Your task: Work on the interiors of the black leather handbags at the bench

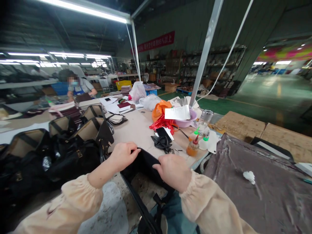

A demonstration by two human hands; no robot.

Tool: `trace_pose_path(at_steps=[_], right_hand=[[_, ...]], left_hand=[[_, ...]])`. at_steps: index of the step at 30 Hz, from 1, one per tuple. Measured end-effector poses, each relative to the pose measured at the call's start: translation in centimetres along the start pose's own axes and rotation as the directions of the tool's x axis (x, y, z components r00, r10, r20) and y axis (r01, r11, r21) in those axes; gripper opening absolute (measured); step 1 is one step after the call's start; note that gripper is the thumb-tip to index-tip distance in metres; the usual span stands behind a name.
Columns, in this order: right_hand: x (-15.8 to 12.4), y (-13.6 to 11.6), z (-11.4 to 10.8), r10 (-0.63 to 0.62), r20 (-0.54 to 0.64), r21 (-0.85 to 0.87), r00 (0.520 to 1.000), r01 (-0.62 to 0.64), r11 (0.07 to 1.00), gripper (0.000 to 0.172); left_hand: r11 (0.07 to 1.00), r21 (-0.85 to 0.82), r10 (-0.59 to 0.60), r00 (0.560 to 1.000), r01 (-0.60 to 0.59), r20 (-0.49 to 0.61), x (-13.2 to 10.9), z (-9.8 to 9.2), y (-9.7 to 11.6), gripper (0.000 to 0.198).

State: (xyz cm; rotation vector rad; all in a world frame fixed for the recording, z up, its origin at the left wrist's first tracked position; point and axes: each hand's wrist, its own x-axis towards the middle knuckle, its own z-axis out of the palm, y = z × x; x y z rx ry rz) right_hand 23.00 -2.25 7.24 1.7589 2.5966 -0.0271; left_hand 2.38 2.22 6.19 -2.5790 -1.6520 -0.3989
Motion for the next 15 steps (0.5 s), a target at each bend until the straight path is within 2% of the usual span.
trace_pose_path(at_steps=[4,9,12,15], right_hand=[[3.3,-1.7,-0.4,-0.062,-0.005,-0.007,0.998,0.062,0.998,0.038],[6.0,-2.4,-1.0,-0.189,0.029,-0.031,0.982,0.19,0.981,0.039],[6.4,-2.5,-1.2,-0.176,0.014,-0.034,0.984,0.176,0.984,0.037],[6.5,-2.2,-1.3,-0.098,-0.011,0.015,0.995,0.098,0.995,0.037]], left_hand=[[1.0,-0.011,-0.003,1.0,0.003,0.001,-0.2,0.1,-0.1,0.028],[0.999,-0.045,0.0,1.0,-0.001,-0.013,-0.2,0.5,-0.6,0.028],[0.991,-0.119,0.055,0.998,-0.055,-0.005,0.1,0.0,-0.9,0.029],[0.95,-0.268,0.165,0.986,-0.158,0.003,0.1,-1.4,-1.2,0.027]])
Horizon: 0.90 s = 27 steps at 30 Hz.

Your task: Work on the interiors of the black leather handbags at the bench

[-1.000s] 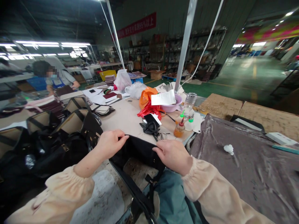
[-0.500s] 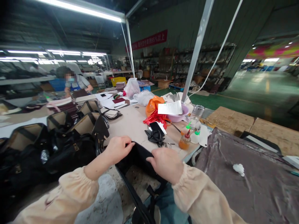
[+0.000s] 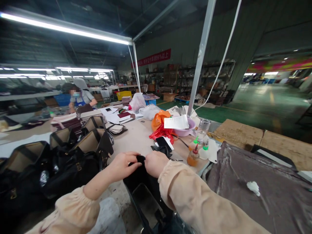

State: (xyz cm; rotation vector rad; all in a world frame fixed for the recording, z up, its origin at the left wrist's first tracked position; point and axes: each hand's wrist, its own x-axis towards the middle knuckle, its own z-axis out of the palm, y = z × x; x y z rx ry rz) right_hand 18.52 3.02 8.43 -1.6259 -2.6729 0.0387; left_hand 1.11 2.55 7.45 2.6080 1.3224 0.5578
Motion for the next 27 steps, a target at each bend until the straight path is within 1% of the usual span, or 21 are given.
trace_pose_path(at_steps=[2,4,6,8,11,15,17,20,22,27], right_hand=[[0.0,0.4,0.1,0.086,-0.017,0.044,0.996,-0.086,0.995,0.037],[-0.1,0.9,0.4,0.173,-0.012,0.087,0.985,-0.171,0.981,0.037],[-0.4,1.2,0.8,0.224,0.0,0.119,0.975,-0.222,0.968,0.037],[-0.8,1.2,1.1,0.246,-0.002,0.137,0.969,-0.243,0.96,0.037],[-1.3,1.0,1.4,0.248,-0.027,0.142,0.968,-0.242,0.96,0.038],[-1.5,0.9,1.3,0.222,-0.028,0.146,0.975,-0.216,0.965,0.037],[-1.5,1.0,1.3,0.222,-0.029,0.152,0.975,-0.215,0.965,0.036],[-1.5,1.4,1.3,0.235,-0.03,0.165,0.972,-0.227,0.96,0.036],[-1.6,1.6,1.4,0.231,-0.035,0.17,0.972,-0.222,0.96,0.036],[-1.6,2.0,1.9,0.205,-0.054,0.166,0.977,-0.194,0.967,0.036]], left_hand=[[0.999,-0.054,0.003,1.0,-0.004,-0.016,-0.2,-0.9,0.2,0.021],[0.998,-0.028,-0.061,0.998,0.06,-0.02,-0.4,-1.3,0.4,0.023],[0.99,0.037,-0.134,0.991,0.133,0.018,-0.6,-1.2,0.5,0.033],[0.982,0.088,-0.173,0.983,0.167,0.062,-0.7,-0.6,0.6,0.035],[0.979,0.108,-0.182,0.98,0.173,0.077,-0.2,0.2,0.6,0.031],[0.985,0.033,-0.17,0.985,0.169,0.032,1.2,0.8,0.6,0.024],[0.991,-0.011,-0.133,0.991,0.133,0.031,1.9,1.0,0.4,0.023],[0.999,-0.024,-0.048,0.997,0.049,0.061,2.8,1.5,0.0,0.011],[0.999,0.004,-0.036,0.998,0.036,0.051,3.2,1.8,-0.3,0.015],[0.989,0.1,-0.106,0.994,0.105,0.002,3.6,2.3,-0.8,0.024]])
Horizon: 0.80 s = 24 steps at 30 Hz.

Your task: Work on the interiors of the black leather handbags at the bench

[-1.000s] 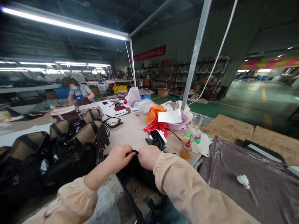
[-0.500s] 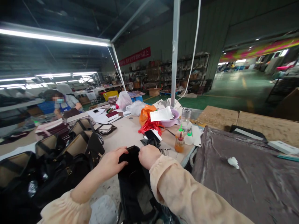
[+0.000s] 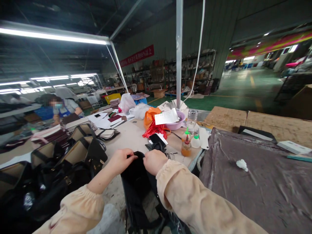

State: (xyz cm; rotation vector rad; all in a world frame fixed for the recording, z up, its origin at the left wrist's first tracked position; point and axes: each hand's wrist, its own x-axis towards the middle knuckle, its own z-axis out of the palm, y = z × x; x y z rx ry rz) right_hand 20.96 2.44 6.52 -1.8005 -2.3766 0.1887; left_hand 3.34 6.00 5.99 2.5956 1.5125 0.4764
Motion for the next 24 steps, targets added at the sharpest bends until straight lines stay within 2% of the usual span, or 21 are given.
trace_pose_path(at_steps=[4,9,16,24], right_hand=[[0.11,-0.16,0.25,-0.024,0.001,-0.007,1.0,0.024,1.0,0.035],[0.21,-0.18,0.32,-0.027,0.033,-0.021,0.999,0.028,0.999,0.036],[0.3,-0.04,0.35,-0.024,0.057,-0.031,0.998,0.026,0.999,0.037],[0.2,-0.15,0.35,-0.028,0.04,-0.055,0.999,0.03,0.998,0.037]], left_hand=[[0.995,0.064,-0.076,0.997,0.078,-0.033,0.23,0.38,-0.04,0.028],[0.993,0.071,-0.094,0.995,0.097,-0.045,0.11,0.56,0.06,0.027],[0.999,-0.036,0.008,0.999,-0.01,-0.039,-0.5,0.23,-0.2,0.022],[1.0,0.017,0.023,0.998,-0.023,-0.057,-0.41,0.41,-0.1,0.023]])
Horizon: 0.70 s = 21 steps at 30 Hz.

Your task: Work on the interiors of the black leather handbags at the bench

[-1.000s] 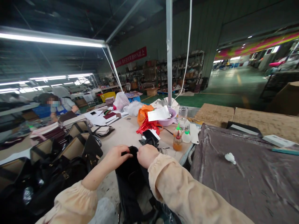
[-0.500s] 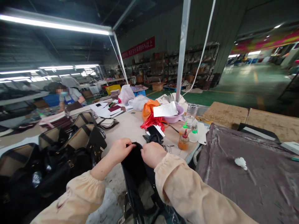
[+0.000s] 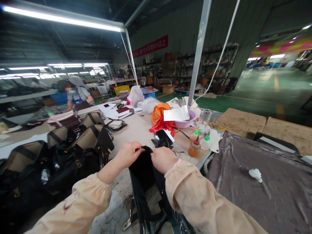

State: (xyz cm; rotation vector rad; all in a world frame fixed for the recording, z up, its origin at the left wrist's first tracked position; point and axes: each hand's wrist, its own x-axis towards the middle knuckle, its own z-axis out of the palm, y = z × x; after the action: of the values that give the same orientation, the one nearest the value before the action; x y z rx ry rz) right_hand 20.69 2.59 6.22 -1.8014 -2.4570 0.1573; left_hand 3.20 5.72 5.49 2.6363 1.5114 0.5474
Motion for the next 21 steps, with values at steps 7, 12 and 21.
trace_pose_path(at_steps=[7,12,21], right_hand=[[-0.02,-0.14,0.11,0.006,0.01,-0.009,1.0,-0.005,1.0,0.038],[-0.06,-0.57,-0.09,0.009,0.028,-0.02,1.0,-0.008,1.0,0.038],[-0.07,-0.66,0.01,-0.014,0.003,-0.043,1.0,0.015,0.999,0.037]], left_hand=[[0.999,-0.024,0.038,0.999,-0.039,-0.021,0.08,0.08,-0.09,0.018],[0.999,0.042,0.013,0.999,-0.012,-0.035,0.17,0.3,0.02,0.022],[0.992,0.125,0.017,0.999,-0.011,-0.048,0.21,0.38,0.08,0.023]])
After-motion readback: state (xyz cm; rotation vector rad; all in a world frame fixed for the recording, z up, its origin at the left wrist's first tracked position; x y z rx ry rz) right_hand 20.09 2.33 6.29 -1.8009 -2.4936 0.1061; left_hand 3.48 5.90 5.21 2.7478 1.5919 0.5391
